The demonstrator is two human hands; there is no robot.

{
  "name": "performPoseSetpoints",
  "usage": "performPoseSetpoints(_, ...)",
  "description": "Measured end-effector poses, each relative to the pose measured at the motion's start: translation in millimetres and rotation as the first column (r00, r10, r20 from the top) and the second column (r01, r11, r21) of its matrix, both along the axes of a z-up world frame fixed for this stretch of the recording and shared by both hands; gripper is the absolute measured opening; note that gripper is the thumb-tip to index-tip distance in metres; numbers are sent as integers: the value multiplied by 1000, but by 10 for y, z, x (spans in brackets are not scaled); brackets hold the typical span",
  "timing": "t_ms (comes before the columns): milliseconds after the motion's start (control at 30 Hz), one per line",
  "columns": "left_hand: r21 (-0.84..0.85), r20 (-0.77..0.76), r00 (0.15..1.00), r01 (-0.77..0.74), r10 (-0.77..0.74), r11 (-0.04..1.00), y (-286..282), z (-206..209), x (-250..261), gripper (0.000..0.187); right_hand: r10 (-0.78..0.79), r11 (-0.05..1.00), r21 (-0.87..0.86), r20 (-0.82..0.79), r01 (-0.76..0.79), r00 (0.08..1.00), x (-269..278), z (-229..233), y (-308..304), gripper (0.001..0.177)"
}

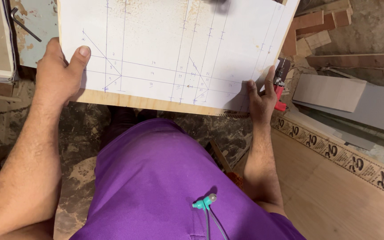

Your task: The person positions a large white board with a central cutout onto a table saw, aligning it with the blade. They then guide the board through the saw to make a cut along a marked line, holding the board with both hands for stability.

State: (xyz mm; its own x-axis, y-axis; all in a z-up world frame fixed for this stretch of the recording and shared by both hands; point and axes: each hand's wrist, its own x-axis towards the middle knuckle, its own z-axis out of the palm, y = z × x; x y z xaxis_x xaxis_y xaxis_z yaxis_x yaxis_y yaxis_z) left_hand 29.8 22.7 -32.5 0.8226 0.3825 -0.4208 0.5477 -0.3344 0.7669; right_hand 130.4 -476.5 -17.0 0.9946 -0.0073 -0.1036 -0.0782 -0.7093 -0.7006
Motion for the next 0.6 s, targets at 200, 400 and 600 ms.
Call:
performPoseSetpoints(200, 13, -26, 1000, -3, 3, 1000, 4, 0, 16, 57, 49, 997, 65, 45, -52, 998, 57, -36, 14, 85)
performPoseSetpoints(400, 2, -17, 1000, 1, -1, 1000, 15, -52, 49, 55, 45, 999, 12, 50, -46, 998, 62, -89, -11, 83)
performPoseSetpoints(600, 17, -44, 999, 16, -15, 1000, 21, -44, 66, 55, 55, 998, -18, 43, -54, 998, 98, -71, 22, 82)
